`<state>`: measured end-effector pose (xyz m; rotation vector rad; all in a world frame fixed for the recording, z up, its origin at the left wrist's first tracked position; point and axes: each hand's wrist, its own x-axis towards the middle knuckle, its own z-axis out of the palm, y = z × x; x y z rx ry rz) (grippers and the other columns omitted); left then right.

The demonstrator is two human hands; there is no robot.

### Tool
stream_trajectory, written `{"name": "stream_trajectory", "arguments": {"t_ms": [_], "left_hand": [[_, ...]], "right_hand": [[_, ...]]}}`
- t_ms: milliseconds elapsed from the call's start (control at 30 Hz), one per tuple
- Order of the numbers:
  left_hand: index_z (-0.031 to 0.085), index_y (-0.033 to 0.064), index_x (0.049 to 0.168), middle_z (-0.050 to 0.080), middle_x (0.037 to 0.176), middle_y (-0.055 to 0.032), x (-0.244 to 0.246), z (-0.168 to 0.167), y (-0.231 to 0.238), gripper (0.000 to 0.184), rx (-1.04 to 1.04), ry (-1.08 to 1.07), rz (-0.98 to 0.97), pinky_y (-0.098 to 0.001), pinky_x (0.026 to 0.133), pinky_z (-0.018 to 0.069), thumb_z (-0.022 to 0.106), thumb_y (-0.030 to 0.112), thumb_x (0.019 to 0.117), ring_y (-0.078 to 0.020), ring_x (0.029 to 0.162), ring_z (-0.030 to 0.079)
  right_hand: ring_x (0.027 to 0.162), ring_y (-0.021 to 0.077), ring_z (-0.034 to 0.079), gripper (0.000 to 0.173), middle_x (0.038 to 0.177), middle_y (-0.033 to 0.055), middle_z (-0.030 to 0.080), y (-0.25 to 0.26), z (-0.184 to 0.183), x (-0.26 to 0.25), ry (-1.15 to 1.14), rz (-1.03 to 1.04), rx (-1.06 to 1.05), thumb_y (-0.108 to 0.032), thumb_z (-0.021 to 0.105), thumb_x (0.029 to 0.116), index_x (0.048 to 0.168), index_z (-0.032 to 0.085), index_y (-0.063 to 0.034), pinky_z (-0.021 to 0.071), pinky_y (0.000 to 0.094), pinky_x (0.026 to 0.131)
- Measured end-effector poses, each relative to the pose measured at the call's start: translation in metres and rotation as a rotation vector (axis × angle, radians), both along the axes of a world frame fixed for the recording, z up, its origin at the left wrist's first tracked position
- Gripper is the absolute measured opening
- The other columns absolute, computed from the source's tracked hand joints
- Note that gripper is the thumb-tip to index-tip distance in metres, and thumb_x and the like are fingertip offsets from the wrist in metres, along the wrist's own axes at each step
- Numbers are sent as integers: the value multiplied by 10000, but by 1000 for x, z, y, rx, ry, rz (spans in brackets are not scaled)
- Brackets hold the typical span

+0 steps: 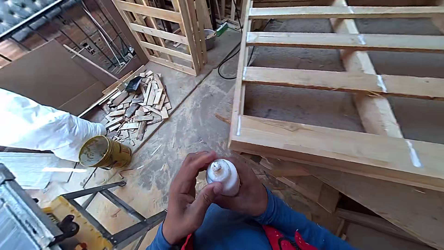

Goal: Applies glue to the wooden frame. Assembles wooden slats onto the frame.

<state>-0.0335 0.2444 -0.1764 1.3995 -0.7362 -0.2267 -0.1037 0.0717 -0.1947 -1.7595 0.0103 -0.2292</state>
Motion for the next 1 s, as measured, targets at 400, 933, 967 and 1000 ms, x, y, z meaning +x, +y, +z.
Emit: {"name": "stream_trajectory", "arguments": {"t_ms": [400, 933, 967, 1000], "left_hand": [[723, 153, 1206, 695, 1166, -58, 217, -1, 27, 248, 59, -25, -77, -422, 924, 601, 711, 221, 968, -239, 1082, 675], [628, 323, 1291, 602, 1307, 34, 504, -53, -101, 455, -254, 104, -699, -302, 678, 634, 799, 387, 875, -181, 1011, 676], [567, 361, 1373, 590, 1333, 29, 516, -54, -108, 558, -198, 180, -743, -346, 649, 636, 795, 419, 867, -209, 1007, 676], [527, 394, 1413, 592, 1345, 23, 526, -56, -117, 615, -108, 244, -793, -388, 670, 641, 797, 432, 862, -230, 1019, 680]], "right_hand": [[962, 147, 737, 616, 1033, 92, 755, 34, -26, 195, -4, -155, -175, -441, 860, 798, 1202, 677, -15, 627, 364, 869], [907, 214, 731, 717, 1024, 98, 733, 10, -30, 396, -231, -628, 536, -245, 919, 717, 1289, 553, -14, 630, 414, 834], [921, 250, 734, 766, 1048, 122, 727, 4, -30, 409, -299, -709, 515, -242, 932, 707, 1321, 531, -23, 638, 443, 830], [956, 272, 730, 815, 1087, 141, 718, -4, -32, 420, -348, -788, 465, -247, 941, 698, 1351, 507, -24, 638, 459, 844]]}}
